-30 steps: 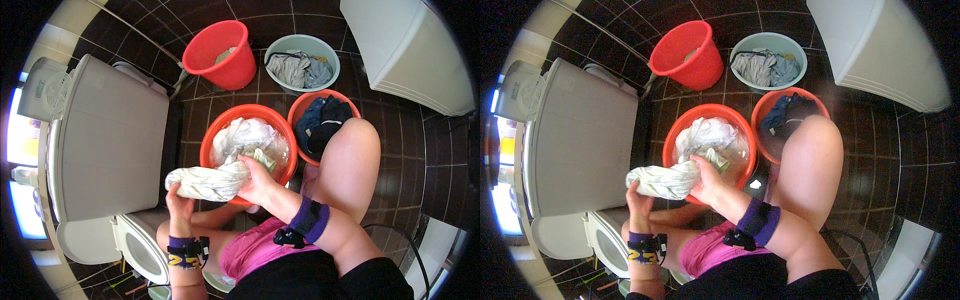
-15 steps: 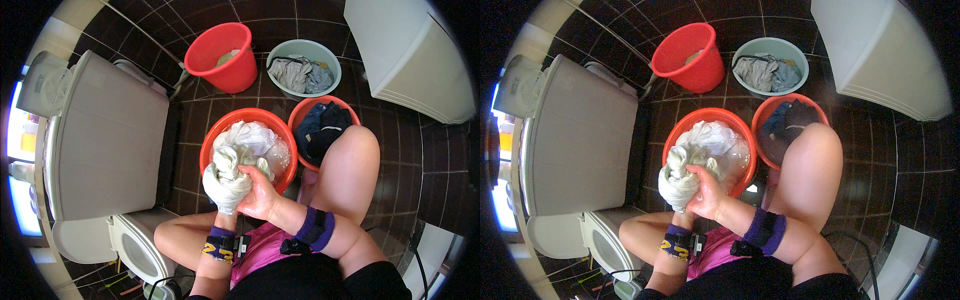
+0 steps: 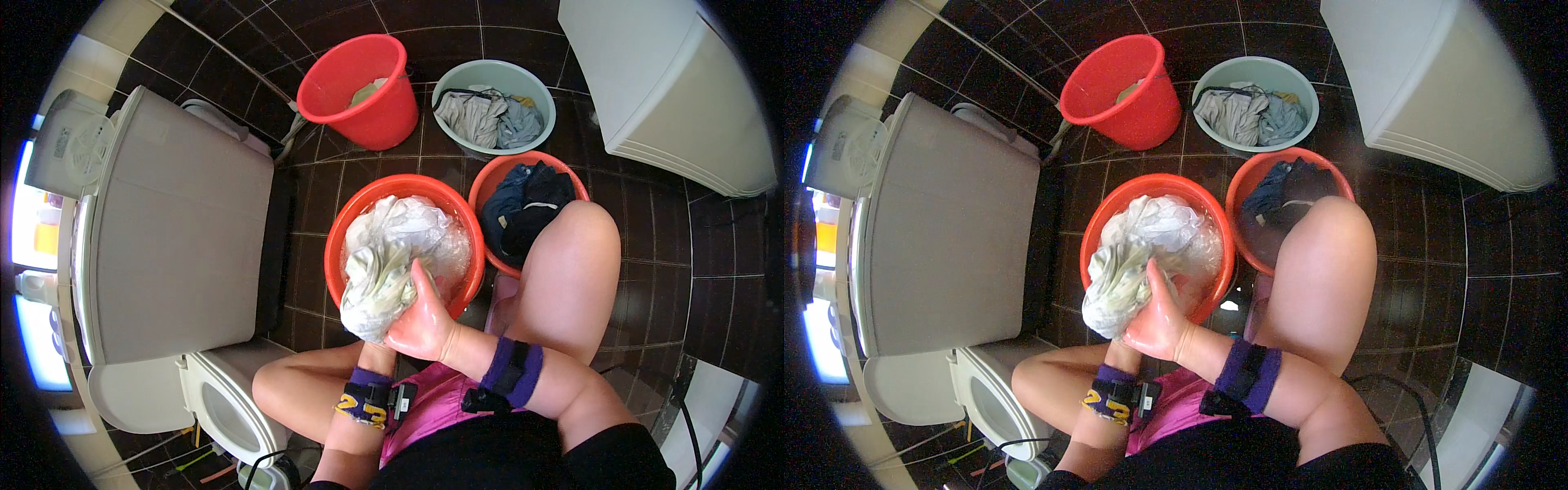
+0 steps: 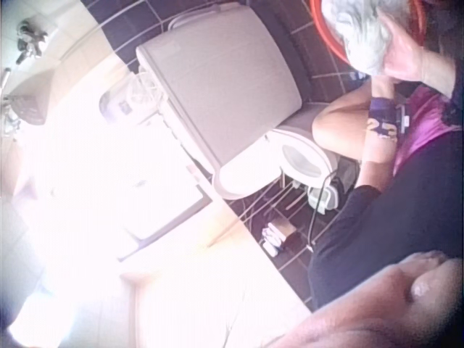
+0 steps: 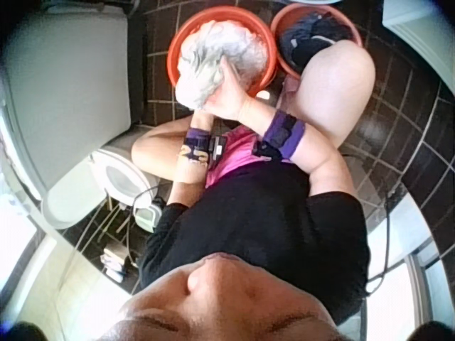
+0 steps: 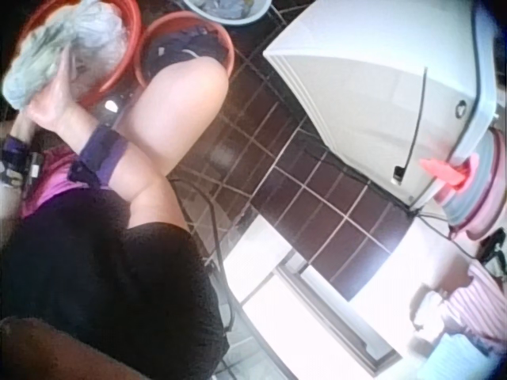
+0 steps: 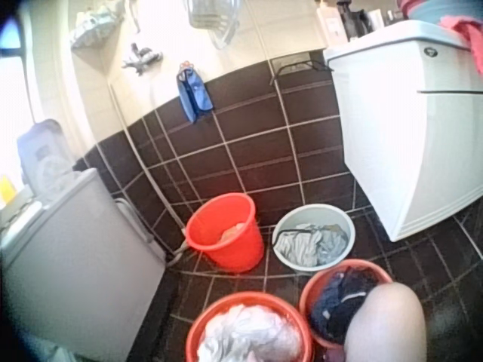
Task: The person washes several pieces of clothing by hand in a bucket of soapy water, scrubbing and wringing out each item individually.
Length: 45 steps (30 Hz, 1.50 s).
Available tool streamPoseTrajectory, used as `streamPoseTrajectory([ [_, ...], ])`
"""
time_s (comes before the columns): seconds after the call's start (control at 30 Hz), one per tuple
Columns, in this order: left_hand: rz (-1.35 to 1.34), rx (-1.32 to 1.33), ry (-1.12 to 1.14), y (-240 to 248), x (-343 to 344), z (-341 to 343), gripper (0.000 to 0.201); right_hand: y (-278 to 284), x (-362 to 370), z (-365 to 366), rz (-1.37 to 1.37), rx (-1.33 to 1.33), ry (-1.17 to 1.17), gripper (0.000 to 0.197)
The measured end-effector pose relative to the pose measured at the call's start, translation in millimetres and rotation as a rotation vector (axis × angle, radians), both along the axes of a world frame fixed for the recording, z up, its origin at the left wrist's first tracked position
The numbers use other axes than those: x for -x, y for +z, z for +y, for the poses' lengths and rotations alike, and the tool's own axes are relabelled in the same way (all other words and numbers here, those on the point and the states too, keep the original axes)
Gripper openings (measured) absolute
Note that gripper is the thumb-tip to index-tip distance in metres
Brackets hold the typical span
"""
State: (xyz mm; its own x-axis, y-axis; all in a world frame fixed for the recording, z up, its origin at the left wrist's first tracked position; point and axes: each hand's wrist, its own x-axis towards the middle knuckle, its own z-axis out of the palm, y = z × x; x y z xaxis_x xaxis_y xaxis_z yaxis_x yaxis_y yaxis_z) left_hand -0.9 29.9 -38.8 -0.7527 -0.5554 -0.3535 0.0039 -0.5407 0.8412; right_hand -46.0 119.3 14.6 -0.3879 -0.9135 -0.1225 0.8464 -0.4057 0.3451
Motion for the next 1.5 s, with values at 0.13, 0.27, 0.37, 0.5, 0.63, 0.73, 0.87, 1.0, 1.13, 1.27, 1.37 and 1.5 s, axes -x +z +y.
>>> streamPoseTrajectory([
  [0.13,0.086,-0.25,-0.089,7,3,-15,0.07,1,-6,0,0.079,-0.024,0.099,0.071],
  [0.27,0.187,-0.409,-0.165,14,12,-28,0.069,-7,-3,9,0.178,-0.051,0.256,0.073],
  [0.37,0.205,-0.463,-0.206,33,24,-30,0.068,-17,9,15,0.261,-0.191,0.372,0.074],
  [0.5,0.047,-0.357,-0.302,30,21,-65,0.061,-4,24,21,0.605,-0.361,0.521,0.071],
  [0.63,-0.113,-0.217,-0.353,3,29,-97,0.045,-17,35,12,0.753,-0.448,0.564,0.057],
  [0.73,-0.249,-0.057,-0.399,9,47,-95,0.034,-39,39,1,1.068,-0.54,0.405,0.056],
  [0.87,-0.388,0.286,-0.442,8,56,-95,0.034,-38,49,-3,1.349,-0.674,0.472,0.056],
  [1.0,-0.429,0.674,-0.559,14,67,-90,0.045,-83,44,-24,1.407,-0.687,0.525,0.056],
  [1.13,-0.498,0.936,-0.616,21,76,-80,0.048,-95,45,-29,1.446,-0.819,0.569,0.056],
  [1.27,-0.514,0.982,-0.56,11,73,-87,0.045,-76,50,-21,1.309,-0.802,0.55,0.057],
  [1.37,-0.486,0.95,-0.534,10,71,-91,0.04,-70,45,-16,0.94,-0.664,0.449,0.058],
  [1.5,-0.555,0.93,-0.544,20,69,-86,0.035,-51,48,-7,0.92,-0.671,0.316,0.056],
])
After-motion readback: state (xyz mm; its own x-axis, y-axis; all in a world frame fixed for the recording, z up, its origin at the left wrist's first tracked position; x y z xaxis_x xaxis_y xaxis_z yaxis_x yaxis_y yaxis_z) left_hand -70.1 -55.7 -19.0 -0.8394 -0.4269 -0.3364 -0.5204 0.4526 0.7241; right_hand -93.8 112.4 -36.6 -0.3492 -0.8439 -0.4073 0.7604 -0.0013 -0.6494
